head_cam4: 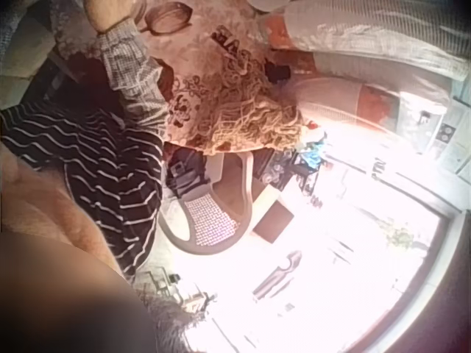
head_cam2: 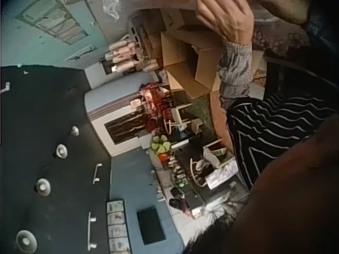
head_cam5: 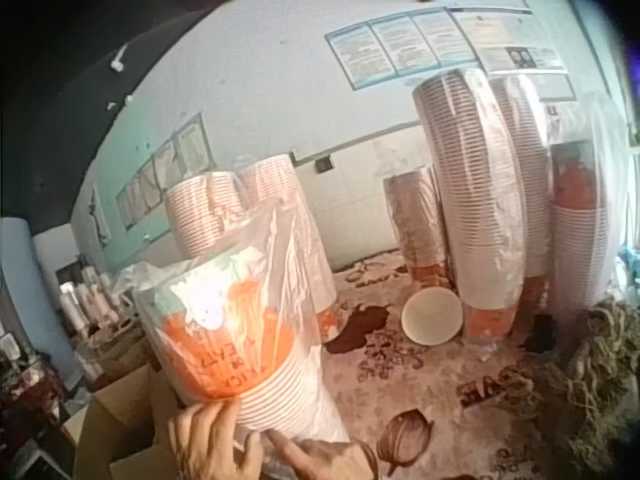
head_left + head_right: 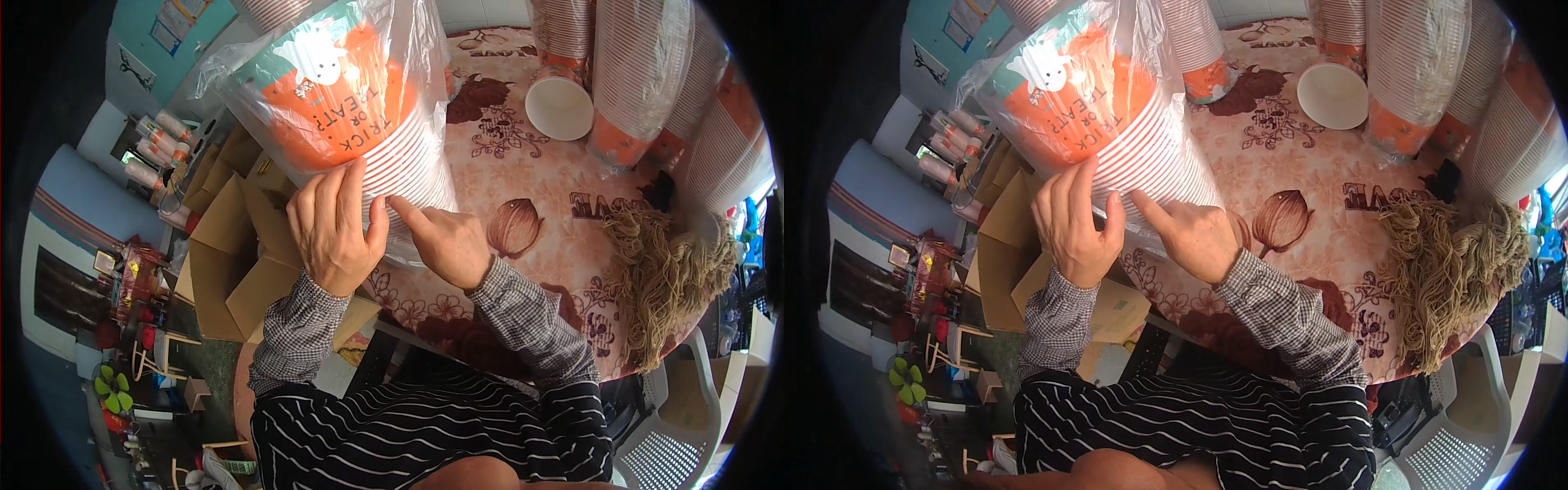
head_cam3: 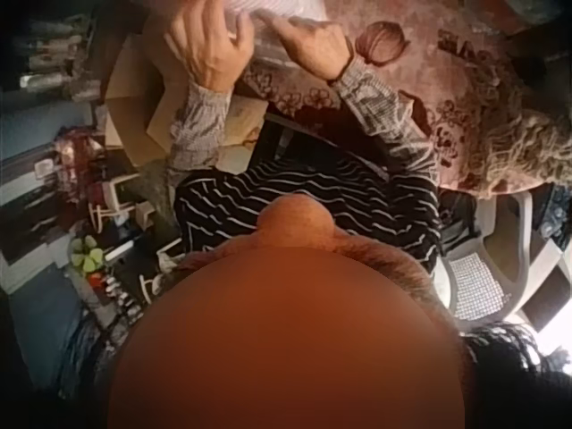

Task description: Organizing and packing stacks of disposable paper cups into plastic bags and cardboard boxes.

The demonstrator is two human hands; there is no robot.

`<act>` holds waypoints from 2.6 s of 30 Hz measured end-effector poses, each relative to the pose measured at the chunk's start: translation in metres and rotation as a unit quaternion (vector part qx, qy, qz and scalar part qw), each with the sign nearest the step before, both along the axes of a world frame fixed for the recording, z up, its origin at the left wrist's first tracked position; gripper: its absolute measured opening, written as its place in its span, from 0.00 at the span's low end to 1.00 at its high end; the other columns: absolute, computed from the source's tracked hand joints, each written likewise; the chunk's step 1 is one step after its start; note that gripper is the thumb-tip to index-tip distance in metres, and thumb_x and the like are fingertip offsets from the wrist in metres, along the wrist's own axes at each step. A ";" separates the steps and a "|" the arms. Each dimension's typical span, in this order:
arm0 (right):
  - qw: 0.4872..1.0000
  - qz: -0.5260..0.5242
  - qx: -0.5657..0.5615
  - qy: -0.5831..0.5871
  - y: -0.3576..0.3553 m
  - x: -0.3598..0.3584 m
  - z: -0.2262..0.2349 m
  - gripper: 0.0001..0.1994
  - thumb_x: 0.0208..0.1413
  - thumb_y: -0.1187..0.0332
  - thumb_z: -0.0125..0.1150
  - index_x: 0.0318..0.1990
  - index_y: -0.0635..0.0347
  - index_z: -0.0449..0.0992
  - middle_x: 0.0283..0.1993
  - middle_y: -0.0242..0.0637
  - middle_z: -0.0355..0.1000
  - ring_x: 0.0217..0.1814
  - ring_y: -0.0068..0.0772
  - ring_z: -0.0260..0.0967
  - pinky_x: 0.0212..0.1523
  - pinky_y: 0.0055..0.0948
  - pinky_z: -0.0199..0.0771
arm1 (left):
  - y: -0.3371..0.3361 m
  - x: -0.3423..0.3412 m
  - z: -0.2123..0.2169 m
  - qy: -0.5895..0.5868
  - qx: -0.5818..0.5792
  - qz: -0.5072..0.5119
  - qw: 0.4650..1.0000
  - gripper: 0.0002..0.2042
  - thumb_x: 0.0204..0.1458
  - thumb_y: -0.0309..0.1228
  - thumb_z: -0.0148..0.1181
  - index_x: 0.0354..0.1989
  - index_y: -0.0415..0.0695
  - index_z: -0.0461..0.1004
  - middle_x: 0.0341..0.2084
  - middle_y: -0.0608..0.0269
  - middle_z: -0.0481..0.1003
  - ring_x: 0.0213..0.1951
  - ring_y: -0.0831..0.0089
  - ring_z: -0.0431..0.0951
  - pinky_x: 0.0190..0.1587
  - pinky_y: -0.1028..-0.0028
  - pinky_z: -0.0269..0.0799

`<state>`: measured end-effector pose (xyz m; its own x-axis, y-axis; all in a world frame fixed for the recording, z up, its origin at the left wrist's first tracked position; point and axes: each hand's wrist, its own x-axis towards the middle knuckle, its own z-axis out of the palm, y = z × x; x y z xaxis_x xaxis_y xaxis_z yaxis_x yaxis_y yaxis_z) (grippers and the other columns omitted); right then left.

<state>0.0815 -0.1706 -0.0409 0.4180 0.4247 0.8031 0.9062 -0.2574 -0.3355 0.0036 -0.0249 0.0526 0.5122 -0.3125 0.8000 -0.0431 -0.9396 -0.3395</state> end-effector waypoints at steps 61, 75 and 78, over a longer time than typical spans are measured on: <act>0.894 0.032 -0.437 -0.097 -0.002 0.138 0.269 0.19 0.49 0.56 0.72 0.42 0.61 0.79 0.29 0.38 0.77 0.33 0.34 0.77 0.37 0.36 0.76 | 0.086 -0.011 -0.269 0.197 -0.523 -0.136 0.818 0.32 0.56 0.38 0.66 0.64 0.34 0.59 0.56 0.38 0.66 0.57 0.42 0.69 0.57 0.54 0.68; 0.825 0.317 -0.090 0.459 -0.041 0.106 0.236 0.23 0.63 0.50 0.61 0.46 0.66 0.78 0.32 0.40 0.79 0.23 0.33 0.79 0.23 0.25 0.81 | 0.091 -0.011 -0.285 0.193 -0.546 -0.149 0.802 0.31 0.62 0.39 0.60 0.67 0.33 0.58 0.62 0.37 0.63 0.62 0.45 0.68 0.61 0.57 0.67; 0.840 0.305 -0.009 0.449 -0.036 0.089 0.228 0.22 0.67 0.52 0.57 0.45 0.68 0.77 0.33 0.44 0.80 0.26 0.36 0.81 0.23 0.25 0.82 | 0.089 -0.011 -0.280 0.207 -0.576 -0.162 0.774 0.28 0.64 0.38 0.57 0.66 0.33 0.60 0.60 0.39 0.65 0.59 0.46 0.71 0.60 0.58 0.68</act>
